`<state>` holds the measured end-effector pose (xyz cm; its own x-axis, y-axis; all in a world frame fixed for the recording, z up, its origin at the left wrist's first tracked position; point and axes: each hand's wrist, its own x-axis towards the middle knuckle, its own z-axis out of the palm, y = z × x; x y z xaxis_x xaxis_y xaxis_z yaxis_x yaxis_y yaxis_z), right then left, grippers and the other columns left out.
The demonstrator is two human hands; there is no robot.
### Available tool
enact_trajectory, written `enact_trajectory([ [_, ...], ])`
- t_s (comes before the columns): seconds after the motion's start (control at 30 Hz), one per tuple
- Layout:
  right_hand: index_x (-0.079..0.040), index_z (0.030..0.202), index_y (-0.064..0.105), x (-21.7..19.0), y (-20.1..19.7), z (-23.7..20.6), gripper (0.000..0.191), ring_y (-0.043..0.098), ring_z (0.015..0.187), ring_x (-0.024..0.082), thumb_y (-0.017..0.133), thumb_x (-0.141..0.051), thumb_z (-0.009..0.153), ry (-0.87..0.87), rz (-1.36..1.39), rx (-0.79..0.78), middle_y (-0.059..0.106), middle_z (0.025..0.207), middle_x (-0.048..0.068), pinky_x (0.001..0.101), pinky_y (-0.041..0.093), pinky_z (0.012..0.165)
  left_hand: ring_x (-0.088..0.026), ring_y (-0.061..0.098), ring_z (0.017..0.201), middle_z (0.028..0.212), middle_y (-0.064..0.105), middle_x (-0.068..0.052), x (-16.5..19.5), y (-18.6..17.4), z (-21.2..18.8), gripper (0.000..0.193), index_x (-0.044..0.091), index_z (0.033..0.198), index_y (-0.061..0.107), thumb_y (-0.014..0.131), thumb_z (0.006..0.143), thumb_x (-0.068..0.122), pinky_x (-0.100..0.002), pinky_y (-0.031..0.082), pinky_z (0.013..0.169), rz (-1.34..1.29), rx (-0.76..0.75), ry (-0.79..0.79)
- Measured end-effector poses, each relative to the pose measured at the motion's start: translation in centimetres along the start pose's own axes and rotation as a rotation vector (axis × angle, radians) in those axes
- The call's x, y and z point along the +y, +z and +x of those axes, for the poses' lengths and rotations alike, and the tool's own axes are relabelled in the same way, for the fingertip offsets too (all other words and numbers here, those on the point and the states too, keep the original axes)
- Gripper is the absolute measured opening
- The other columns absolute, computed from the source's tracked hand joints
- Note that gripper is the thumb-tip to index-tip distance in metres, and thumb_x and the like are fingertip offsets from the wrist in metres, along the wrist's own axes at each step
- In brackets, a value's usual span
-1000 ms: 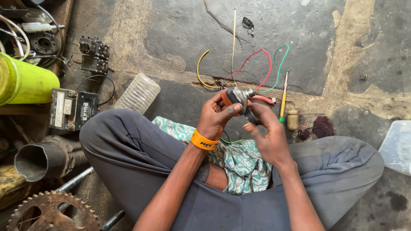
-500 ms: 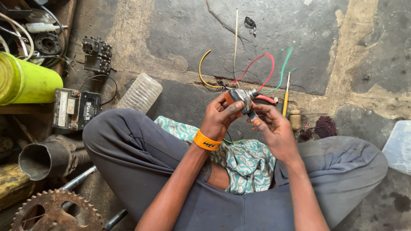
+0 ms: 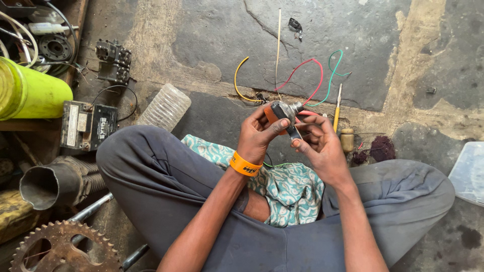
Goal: The person sits on the workshop floor repairing a small motorcycle electrical component with an orange housing. They open and reassemble its metal and plastic parts, route and position red and green wires, wrap the component with electrical tape, and use pliers to work on the wire ends.
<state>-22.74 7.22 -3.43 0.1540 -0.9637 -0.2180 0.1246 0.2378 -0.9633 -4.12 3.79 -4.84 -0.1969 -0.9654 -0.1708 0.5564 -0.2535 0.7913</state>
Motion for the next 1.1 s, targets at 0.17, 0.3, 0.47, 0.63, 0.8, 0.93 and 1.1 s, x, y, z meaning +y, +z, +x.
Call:
enact_trajectory([
  [0.17, -0.008, 0.125, 0.042, 1.1, -0.4, -0.1, 0.045, 0.067, 0.103, 0.012, 0.073, -0.005, 0.092, -0.002, 0.045, -0.007, 0.065, 0.131, 0.012, 0.0296, 0.058, 0.085, -0.016, 0.070, 0.107, 0.115, 0.073, -0.008, 0.6, 0.2, -0.1, 0.041, -0.001, 0.127, 0.065, 0.080, 0.091, 0.009, -0.032, 0.058, 0.095, 0.006, 0.012, -0.020],
  [0.3, -0.009, 0.121, 0.043, 1.2, -0.3, -0.2, 0.042, 0.070, 0.098, 0.016, 0.072, -0.006, 0.092, 0.025, 0.056, 0.004, 0.065, 0.130, 0.013, 0.0310, 0.060, 0.080, -0.016, 0.069, 0.107, 0.116, 0.073, -0.009, 0.9, 0.2, 0.0, 0.043, -0.003, 0.129, 0.065, 0.080, 0.090, 0.007, -0.032, 0.059, 0.093, 0.078, -0.023, 0.023],
  [0.47, -0.010, 0.118, 0.042, 1.2, -0.3, -0.3, 0.040, 0.072, 0.099, 0.019, 0.072, -0.007, 0.092, 0.021, 0.107, -0.012, 0.065, 0.131, 0.015, 0.0314, 0.060, 0.078, -0.015, 0.068, 0.108, 0.117, 0.072, -0.008, 0.8, 0.3, 0.1, 0.049, -0.003, 0.131, 0.063, 0.082, 0.087, 0.005, -0.032, 0.059, 0.095, 0.105, -0.013, 0.051],
  [0.63, -0.009, 0.117, 0.043, 0.8, -0.2, -0.6, 0.038, 0.072, 0.104, 0.021, 0.073, -0.006, 0.094, -0.010, 0.186, -0.043, 0.064, 0.137, 0.018, 0.0315, 0.059, 0.079, -0.016, 0.068, 0.108, 0.117, 0.072, -0.008, 0.8, 0.1, 0.3, 0.050, -0.004, 0.132, 0.062, 0.082, 0.087, 0.006, -0.033, 0.059, 0.095, 0.087, -0.022, 0.050],
  [0.8, -0.010, 0.117, 0.043, -0.2, 0.0, -1.0, 0.038, 0.073, 0.104, 0.024, 0.071, -0.006, 0.092, 0.002, 0.117, -0.040, 0.066, 0.137, 0.021, 0.0313, 0.058, 0.078, -0.015, 0.066, 0.111, 0.119, 0.071, -0.009, 0.9, 0.3, 0.4, 0.055, -0.006, 0.137, 0.060, 0.083, 0.088, 0.005, -0.031, 0.056, 0.098, 0.253, -0.013, 0.126],
  [0.93, -0.005, 0.122, 0.046, -0.4, 0.4, -0.9, 0.041, 0.072, 0.108, 0.022, 0.072, -0.006, 0.090, 0.013, 0.094, -0.021, 0.066, 0.135, 0.016, 0.0315, 0.058, 0.082, -0.015, 0.067, 0.111, 0.121, 0.070, -0.009, 1.2, 0.6, 0.1, 0.067, -0.002, 0.145, 0.053, 0.082, 0.086, 0.006, -0.031, 0.058, 0.097, 0.289, -0.012, 0.081],
  [1.1, 0.001, 0.133, 0.049, 0.4, 0.4, 0.0, 0.050, 0.066, 0.109, 0.017, 0.072, -0.002, 0.089, 0.023, 0.084, 0.033, 0.064, 0.121, 0.007, 0.0328, 0.058, 0.091, -0.015, 0.065, 0.119, 0.131, 0.067, -0.010, 1.0, 1.0, -0.2, 0.076, 0.004, 0.151, 0.049, 0.083, 0.083, 0.002, -0.032, 0.056, 0.103, 0.240, -0.100, 0.068],
])
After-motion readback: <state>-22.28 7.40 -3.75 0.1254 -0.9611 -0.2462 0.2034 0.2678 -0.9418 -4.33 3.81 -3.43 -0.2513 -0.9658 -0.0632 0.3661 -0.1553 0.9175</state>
